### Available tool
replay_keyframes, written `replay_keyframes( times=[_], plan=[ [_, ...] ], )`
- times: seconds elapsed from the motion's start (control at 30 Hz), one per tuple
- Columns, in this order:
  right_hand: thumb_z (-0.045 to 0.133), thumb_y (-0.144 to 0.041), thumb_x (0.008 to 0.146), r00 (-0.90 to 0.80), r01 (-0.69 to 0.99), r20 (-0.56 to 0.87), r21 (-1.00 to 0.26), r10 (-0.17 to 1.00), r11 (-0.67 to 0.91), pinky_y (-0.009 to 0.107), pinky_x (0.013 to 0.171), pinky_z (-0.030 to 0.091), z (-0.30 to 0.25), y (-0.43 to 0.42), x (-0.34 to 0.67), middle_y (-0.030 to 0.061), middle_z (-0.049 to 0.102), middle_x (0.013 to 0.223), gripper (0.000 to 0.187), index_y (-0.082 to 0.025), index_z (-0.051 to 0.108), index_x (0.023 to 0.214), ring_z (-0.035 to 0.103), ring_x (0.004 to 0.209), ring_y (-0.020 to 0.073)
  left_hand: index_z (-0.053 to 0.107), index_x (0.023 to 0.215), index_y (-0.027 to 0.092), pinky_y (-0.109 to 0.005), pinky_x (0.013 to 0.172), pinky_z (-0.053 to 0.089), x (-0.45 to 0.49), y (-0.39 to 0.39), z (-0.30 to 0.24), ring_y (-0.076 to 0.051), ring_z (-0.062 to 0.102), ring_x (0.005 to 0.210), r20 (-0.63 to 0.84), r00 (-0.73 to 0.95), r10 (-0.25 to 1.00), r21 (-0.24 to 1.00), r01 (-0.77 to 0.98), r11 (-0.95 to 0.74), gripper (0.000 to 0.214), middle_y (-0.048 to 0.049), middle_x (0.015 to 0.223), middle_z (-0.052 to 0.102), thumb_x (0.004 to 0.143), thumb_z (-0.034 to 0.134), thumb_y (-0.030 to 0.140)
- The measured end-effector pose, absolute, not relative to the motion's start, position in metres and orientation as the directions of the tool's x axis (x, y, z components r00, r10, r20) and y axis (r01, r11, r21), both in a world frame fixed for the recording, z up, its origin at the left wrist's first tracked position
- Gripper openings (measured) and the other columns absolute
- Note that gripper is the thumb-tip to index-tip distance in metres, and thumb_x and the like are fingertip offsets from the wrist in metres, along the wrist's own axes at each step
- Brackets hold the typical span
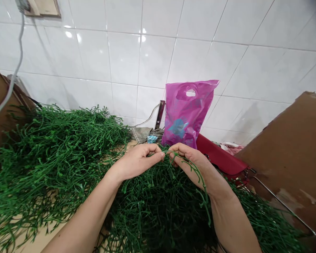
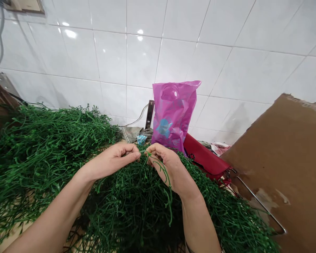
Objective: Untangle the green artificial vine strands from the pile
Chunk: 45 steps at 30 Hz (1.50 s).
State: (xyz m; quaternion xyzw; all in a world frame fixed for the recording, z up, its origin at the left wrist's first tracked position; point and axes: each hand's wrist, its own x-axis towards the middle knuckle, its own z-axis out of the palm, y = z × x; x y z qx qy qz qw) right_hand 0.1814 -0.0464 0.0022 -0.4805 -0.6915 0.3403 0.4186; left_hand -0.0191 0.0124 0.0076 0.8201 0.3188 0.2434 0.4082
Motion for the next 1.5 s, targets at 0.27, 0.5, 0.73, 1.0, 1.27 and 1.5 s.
replay_keyframes(
  times=[0.27, 0.5, 0.73, 1.0, 1.27, 1.5],
  plan=[
    [0.059, -0.056, 0.091, -0.217, 0.437, 0.22, -0.849, 0.951, 0.297, 0.024, 0.056, 0.034, 0.005, -0.046, 0.172, -0.0036, 0.042, 0.07, 0.038, -0.019, 0.057, 0.082, 0.038, 0.064, 0.0115, 0.065, 0.084, 0.02, -0.025, 0.062, 0.031, -0.02, 0.009, 0.011, -0.014, 0.045, 0.069, 0.157, 0.654, 0.74, 0.775, 0.383, -0.503, 0.03, 0.0034, 0.072, 0.051, 0.093, 0.051, 0.045],
    [0.056, -0.034, 0.093, -0.161, 0.678, 0.382, -0.627, 0.91, 0.384, 0.027, 0.063, 0.042, 0.0, -0.048, 0.176, 0.0013, 0.061, 0.075, 0.017, -0.02, 0.067, 0.092, 0.051, 0.064, 0.015, 0.059, 0.078, 0.02, -0.025, 0.058, 0.027, -0.013, 0.009, 0.006, -0.012, 0.04, 0.063, 0.162, 0.658, 0.735, 0.771, 0.381, -0.51, 0.027, 0.0062, 0.065, 0.044, 0.092, 0.051, 0.041],
    [0.05, -0.04, 0.088, 0.333, 0.653, 0.486, -0.737, 0.808, 0.174, 0.034, 0.069, 0.047, -0.017, -0.023, 0.203, 0.005, 0.065, 0.074, 0.024, -0.02, 0.062, 0.087, 0.061, 0.07, 0.0209, 0.052, 0.074, 0.019, -0.024, 0.058, 0.028, -0.008, -0.005, 0.01, -0.011, 0.036, 0.063, 0.202, 0.704, 0.681, 0.87, 0.19, -0.454, 0.025, 0.0062, 0.065, 0.039, 0.092, 0.053, 0.036],
    [0.068, -0.044, 0.08, 0.227, 0.61, 0.375, -0.774, 0.899, 0.169, 0.033, 0.066, 0.049, 0.0, -0.04, 0.208, 0.0055, 0.073, 0.083, 0.027, -0.021, 0.073, 0.093, 0.063, 0.072, 0.0214, 0.06, 0.081, 0.018, -0.024, 0.057, 0.029, -0.004, 0.0, 0.005, -0.012, 0.037, 0.064, 0.272, 0.579, 0.769, 0.907, 0.113, -0.406, 0.029, 0.0039, 0.068, 0.042, 0.094, 0.052, 0.042],
    [0.058, -0.05, 0.093, -0.023, 0.304, 0.216, -0.929, 0.976, 0.212, 0.03, 0.078, 0.052, 0.012, -0.051, 0.178, 0.0062, 0.074, 0.096, 0.034, -0.019, 0.071, 0.1, 0.066, 0.09, 0.0204, 0.064, 0.08, 0.017, -0.024, 0.056, 0.027, -0.003, 0.011, -0.004, -0.011, 0.036, 0.06, 0.221, 0.56, 0.798, 0.931, 0.122, -0.344, 0.027, 0.0048, 0.065, 0.044, 0.088, 0.059, 0.042],
    [0.072, -0.039, 0.083, -0.143, 0.408, 0.223, -0.875, 0.964, 0.263, 0.031, 0.079, 0.053, 0.007, -0.047, 0.181, 0.0036, 0.073, 0.092, 0.022, -0.02, 0.068, 0.095, 0.065, 0.086, 0.0192, 0.063, 0.081, 0.016, -0.023, 0.061, 0.036, 0.002, 0.009, -0.002, -0.01, 0.045, 0.063, 0.233, 0.486, 0.842, 0.968, -0.03, -0.25, 0.022, 0.0045, 0.068, 0.055, 0.082, 0.066, 0.037]
  ],
)
